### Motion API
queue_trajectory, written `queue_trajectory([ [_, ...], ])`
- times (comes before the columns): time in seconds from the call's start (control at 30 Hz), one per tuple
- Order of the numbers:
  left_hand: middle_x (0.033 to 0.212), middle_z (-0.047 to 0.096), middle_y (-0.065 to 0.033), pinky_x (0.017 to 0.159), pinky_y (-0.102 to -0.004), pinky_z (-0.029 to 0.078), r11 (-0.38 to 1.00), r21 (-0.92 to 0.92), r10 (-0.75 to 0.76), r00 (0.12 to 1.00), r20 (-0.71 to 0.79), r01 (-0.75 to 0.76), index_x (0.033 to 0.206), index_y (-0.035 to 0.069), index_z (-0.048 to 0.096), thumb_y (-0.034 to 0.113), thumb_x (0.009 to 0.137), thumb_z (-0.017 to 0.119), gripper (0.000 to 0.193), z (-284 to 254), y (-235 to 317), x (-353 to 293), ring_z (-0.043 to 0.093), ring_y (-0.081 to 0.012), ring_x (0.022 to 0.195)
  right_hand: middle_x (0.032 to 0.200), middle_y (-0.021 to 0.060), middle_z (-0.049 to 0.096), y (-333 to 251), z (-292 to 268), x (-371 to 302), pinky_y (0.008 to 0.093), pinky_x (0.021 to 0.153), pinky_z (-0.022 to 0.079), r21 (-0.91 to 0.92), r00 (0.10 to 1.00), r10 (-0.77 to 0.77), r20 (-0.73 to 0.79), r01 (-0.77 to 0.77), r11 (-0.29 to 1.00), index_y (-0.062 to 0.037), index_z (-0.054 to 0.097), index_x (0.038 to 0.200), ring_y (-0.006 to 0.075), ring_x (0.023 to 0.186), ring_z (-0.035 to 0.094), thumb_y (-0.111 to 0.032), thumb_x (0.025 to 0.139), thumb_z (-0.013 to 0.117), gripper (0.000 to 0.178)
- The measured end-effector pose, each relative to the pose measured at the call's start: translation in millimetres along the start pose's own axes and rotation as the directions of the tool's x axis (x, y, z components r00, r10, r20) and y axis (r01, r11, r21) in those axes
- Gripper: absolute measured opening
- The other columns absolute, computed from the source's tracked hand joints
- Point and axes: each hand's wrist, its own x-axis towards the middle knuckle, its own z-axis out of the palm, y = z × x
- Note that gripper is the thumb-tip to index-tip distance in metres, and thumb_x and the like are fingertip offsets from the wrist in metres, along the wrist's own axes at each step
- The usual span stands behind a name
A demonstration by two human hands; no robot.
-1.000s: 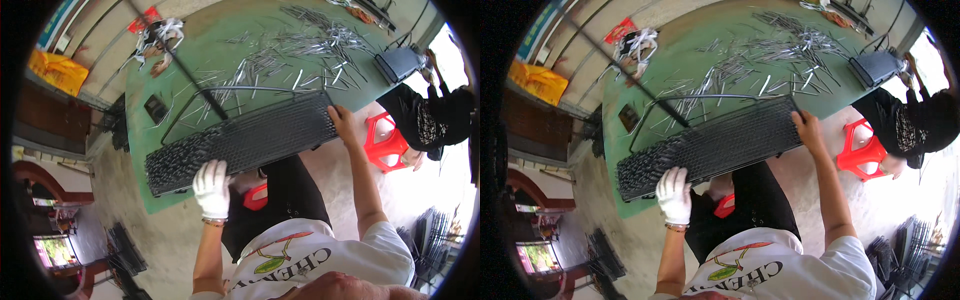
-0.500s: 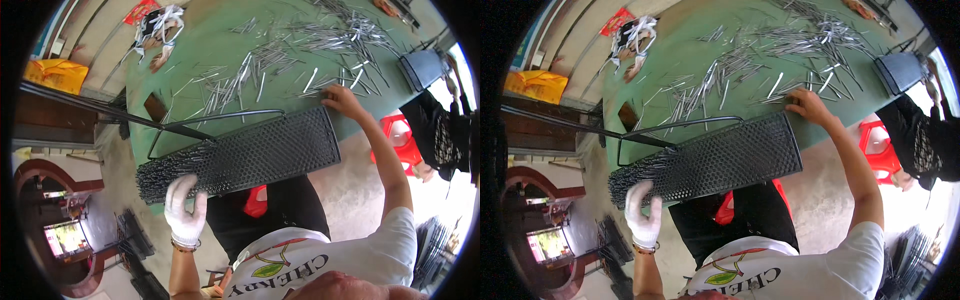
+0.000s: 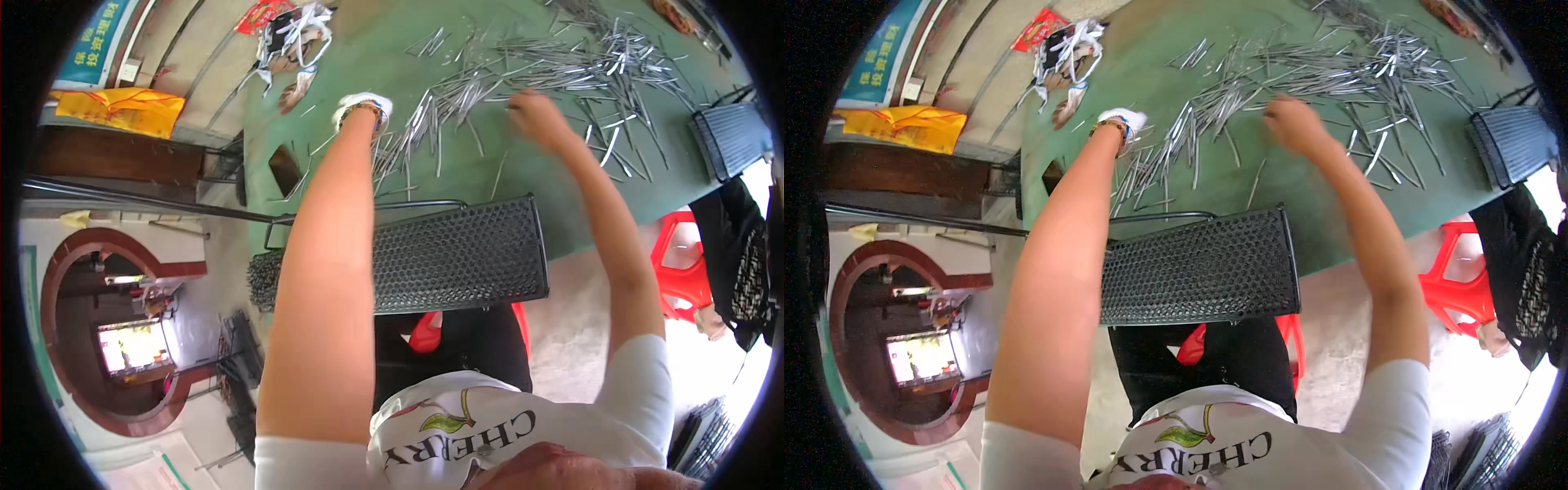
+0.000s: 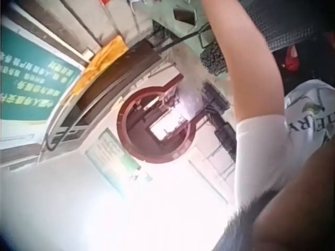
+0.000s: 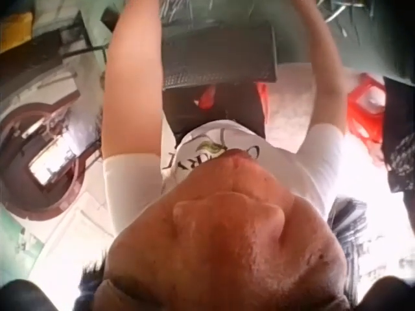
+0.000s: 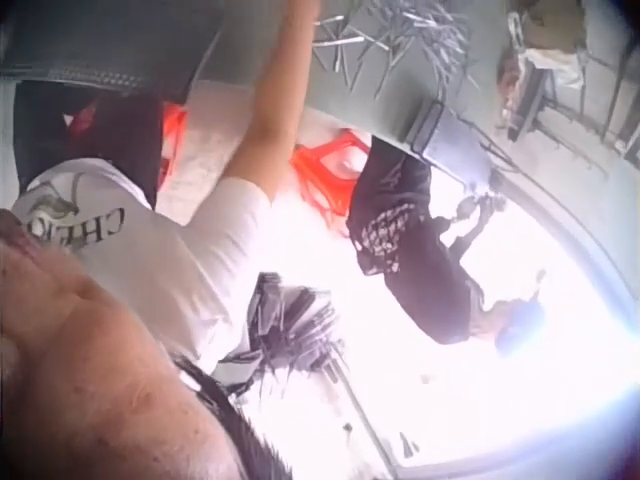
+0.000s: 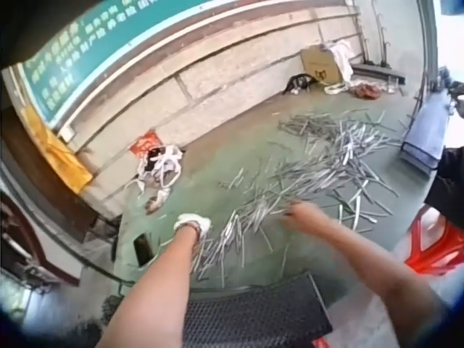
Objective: Manually inserting thin metal rods into a perforated metal base plate on a workbench.
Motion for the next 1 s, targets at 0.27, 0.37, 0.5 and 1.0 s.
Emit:
queue_trajectory([
  [0.27,0.15,0.03,-0.0228,0.112,-0.0432,0.028,0.988,0.046,-0.154,0.907,0.392,0.148,0.146,-0.001,0.027,0.078,0.057,0.071,0.126,42,-28,12,0.031,-0.0333,0.139,0.093,0.0127,0.063,17,-56,-131,0.037,0.07,0.051,-0.004,0.85,0.02,-0.527,-0.026,1.0,-0.0004,0.066,0.097,0.0316,0.078,0.062,-0.002,0.082,0.067,0.015],
  [0.37,0.148,0.033,-0.0227,0.11,-0.0495,0.032,0.958,0.147,-0.285,0.849,0.444,0.245,0.145,-0.005,0.025,0.068,0.05,0.083,0.133,59,-1,-6,0.035,-0.0346,0.136,0.092,0.0129,0.063,24,-62,-132,0.0372,0.072,0.051,-0.148,0.899,-0.103,-0.426,0.043,0.988,-0.0007,0.067,0.096,0.0308,0.08,0.062,-0.002,0.08,0.068,0.016],
  [0.5,0.145,0.041,-0.0201,0.102,-0.0514,0.043,0.921,0.151,-0.371,0.688,0.624,0.36,0.137,-0.002,0.043,0.036,0.069,0.085,0.089,92,-12,50,0.048,-0.0324,0.127,0.092,0.0123,0.063,26,-57,-134,0.0379,0.074,0.051,-0.084,0.884,-0.044,-0.465,0.006,0.996,-0.0004,0.067,0.094,0.0302,0.082,0.062,-0.001,0.078,0.069,0.016],
  [1.0,0.125,0.056,-0.0232,0.098,-0.0377,0.045,0.982,0.089,0.173,0.983,-0.068,-0.167,0.132,0.001,0.044,-0.003,0.071,0.065,0.065,36,52,85,0.056,-0.0318,0.116,0.089,0.0109,0.061,18,-60,-137,0.037,0.074,0.05,-0.075,0.909,-0.088,-0.407,0.062,0.995,-0.0017,0.066,0.09,0.0282,0.083,0.061,-0.002,0.075,0.071,0.016],
])
